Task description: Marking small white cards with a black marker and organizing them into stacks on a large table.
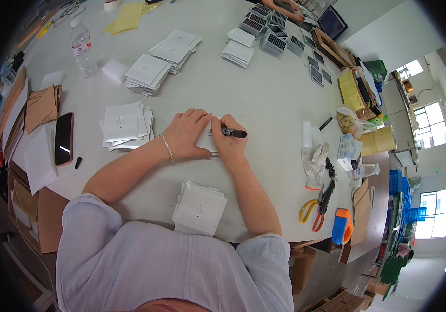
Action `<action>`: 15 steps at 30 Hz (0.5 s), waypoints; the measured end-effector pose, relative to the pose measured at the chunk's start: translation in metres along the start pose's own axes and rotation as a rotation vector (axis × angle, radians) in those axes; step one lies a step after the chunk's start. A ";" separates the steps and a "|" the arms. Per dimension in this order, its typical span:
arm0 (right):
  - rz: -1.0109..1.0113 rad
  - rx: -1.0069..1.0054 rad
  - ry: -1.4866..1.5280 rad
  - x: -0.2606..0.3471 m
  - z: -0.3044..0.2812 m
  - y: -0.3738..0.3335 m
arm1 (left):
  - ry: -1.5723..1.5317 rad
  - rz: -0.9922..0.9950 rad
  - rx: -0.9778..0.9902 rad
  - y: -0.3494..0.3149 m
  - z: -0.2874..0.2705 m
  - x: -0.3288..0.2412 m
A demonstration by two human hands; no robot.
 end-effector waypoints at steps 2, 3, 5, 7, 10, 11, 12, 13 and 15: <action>-0.005 -0.002 0.028 -0.001 0.000 0.000 | -0.003 -0.001 0.007 0.000 -0.001 -0.001; -0.009 -0.009 0.029 0.000 0.000 0.000 | -0.010 -0.004 0.016 0.000 -0.001 -0.001; -0.012 -0.013 0.030 0.002 0.000 0.000 | -0.019 -0.008 0.024 0.000 -0.001 -0.001; -0.016 -0.025 0.096 0.004 -0.002 -0.002 | -0.048 -0.039 0.051 0.000 -0.001 0.000; 0.009 -0.031 0.181 0.000 -0.008 -0.008 | -0.016 -0.017 -0.041 -0.003 0.001 0.000; 0.010 -0.029 0.181 -0.002 -0.009 -0.009 | -0.018 -0.020 -0.041 -0.003 0.001 -0.001; 0.008 -0.023 0.217 -0.004 -0.010 -0.011 | -0.018 -0.025 -0.039 -0.003 -0.001 -0.001; 0.007 -0.020 0.252 -0.005 -0.010 -0.012 | -0.019 -0.028 -0.036 -0.002 -0.001 -0.002; -0.011 -0.013 0.232 -0.002 -0.011 -0.014 | -0.030 -0.031 -0.037 -0.002 -0.002 -0.002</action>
Point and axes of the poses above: each hand's wrist, its own y-axis towards the middle knuckle, its own z-axis out of the palm, x = y × z, the point moved 2 cm from there along y, towards the middle knuckle, and after that the axes turned 1 degree about -z, right-handed, at the moved point
